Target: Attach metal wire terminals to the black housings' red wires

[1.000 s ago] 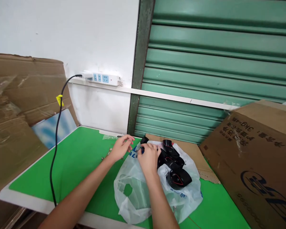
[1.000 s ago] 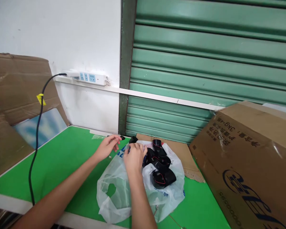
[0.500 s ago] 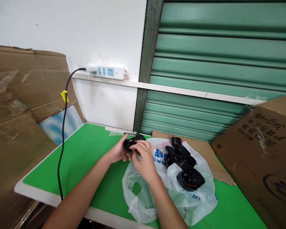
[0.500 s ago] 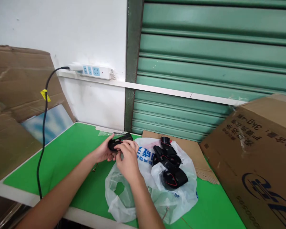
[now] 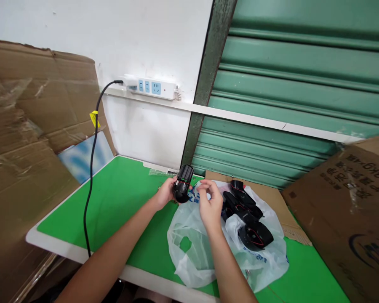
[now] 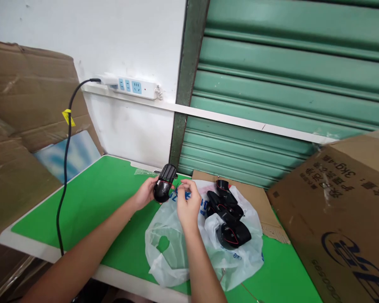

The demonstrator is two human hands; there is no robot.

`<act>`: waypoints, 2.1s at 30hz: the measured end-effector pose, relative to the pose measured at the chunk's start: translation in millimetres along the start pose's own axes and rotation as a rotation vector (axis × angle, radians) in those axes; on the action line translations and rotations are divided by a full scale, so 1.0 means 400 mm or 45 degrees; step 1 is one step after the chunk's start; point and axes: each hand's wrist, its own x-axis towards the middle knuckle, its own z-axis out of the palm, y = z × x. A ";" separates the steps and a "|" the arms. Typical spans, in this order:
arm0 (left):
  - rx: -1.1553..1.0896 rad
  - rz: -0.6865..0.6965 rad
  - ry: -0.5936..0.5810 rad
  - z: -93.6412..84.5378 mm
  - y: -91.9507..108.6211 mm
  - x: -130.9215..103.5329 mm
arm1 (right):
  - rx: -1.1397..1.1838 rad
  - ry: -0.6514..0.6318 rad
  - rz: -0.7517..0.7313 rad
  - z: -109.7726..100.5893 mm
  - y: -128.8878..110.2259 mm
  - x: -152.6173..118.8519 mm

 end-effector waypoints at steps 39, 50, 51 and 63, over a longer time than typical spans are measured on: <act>0.709 0.237 0.290 0.041 -0.022 -0.033 | -0.519 -0.362 -0.468 -0.006 0.018 -0.007; 0.877 0.316 0.181 0.046 -0.012 -0.036 | -0.574 -0.368 -0.494 -0.014 0.021 -0.010; 0.886 0.320 0.176 0.046 -0.012 -0.037 | -0.583 -0.361 -0.491 -0.014 0.020 -0.010; 0.994 0.336 0.204 0.050 -0.010 -0.043 | -0.567 -0.326 -0.437 -0.014 0.017 -0.012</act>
